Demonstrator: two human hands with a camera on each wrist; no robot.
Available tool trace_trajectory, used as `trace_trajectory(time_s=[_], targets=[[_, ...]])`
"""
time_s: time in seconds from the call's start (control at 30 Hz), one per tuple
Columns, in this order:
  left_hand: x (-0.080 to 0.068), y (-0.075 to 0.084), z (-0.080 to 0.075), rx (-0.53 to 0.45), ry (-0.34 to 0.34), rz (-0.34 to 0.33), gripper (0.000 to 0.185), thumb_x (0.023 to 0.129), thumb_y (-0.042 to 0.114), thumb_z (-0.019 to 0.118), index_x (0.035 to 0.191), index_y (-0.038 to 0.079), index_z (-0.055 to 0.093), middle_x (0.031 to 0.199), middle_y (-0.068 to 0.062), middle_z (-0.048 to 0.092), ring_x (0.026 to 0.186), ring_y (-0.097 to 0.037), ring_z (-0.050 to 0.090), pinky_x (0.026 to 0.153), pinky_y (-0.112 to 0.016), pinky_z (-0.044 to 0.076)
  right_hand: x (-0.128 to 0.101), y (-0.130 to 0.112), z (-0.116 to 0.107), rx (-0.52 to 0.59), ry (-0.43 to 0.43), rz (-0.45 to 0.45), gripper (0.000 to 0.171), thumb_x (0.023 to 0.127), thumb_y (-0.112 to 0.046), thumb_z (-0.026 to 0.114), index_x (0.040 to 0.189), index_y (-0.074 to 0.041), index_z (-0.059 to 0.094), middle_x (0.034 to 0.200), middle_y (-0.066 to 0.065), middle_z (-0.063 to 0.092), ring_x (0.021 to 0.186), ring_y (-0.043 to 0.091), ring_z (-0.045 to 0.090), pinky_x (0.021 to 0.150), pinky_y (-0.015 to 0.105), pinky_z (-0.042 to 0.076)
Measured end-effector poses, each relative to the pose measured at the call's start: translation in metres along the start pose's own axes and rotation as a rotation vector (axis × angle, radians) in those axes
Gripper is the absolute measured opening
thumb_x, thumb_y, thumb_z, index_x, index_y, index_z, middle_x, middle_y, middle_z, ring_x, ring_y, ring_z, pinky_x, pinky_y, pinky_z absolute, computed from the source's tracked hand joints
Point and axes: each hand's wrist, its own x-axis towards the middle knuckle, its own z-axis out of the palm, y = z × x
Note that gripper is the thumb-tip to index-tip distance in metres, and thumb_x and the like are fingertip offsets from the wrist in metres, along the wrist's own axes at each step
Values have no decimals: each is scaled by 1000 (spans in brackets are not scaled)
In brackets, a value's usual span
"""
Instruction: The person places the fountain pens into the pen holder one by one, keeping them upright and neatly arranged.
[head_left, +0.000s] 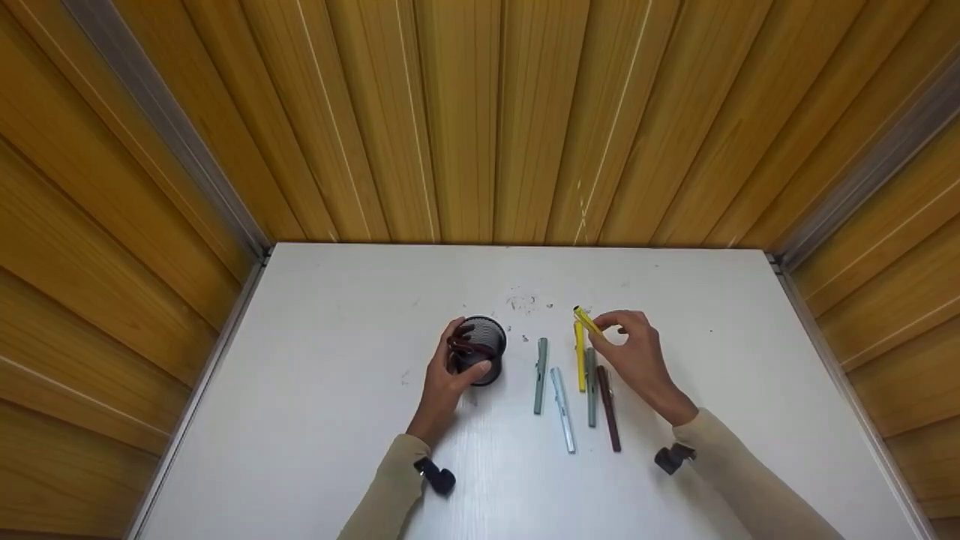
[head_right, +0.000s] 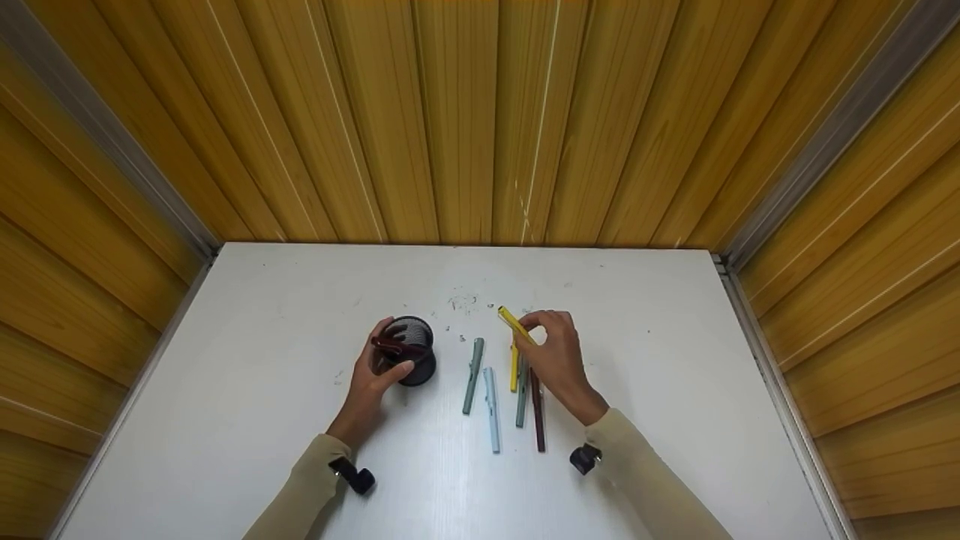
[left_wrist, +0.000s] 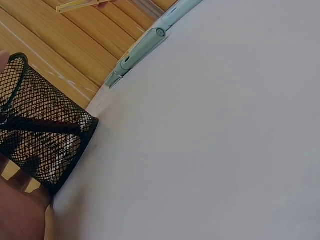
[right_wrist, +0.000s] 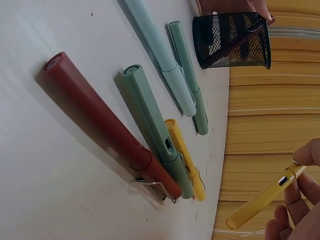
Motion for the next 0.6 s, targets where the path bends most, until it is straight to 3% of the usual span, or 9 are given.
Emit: trace_trajectory(time_s=[0.17,0.43,0.6], targets=[[-1,0,0,-2,1,-9,92,98,29,84,174,20,33,169,-6,45,158,-28,42,130,-49,28,2,-5,2,-25,0,1,17,99,-6,80,115,-3,78,114,12,74,118,27,58,101,42,43],[-1,-2,0,6,5,-12,89,98,33,85,172,33,36,170,-3,45,160,-26,38,132,-50,26,4,-10,5,-13,-12,-10,19,97,-5,83,115,-3,78,115,13,73,119,28,59,103,51,44],[-1,-3,0,-5,2,-20,88,98,34,84,172,34,36,170,-3,45,161,-24,38,132,-49,25,4,-14,7,-13,-18,-21,19,96,-5,84,114,-3,78,115,12,73,118,27,59,101,46,45]])
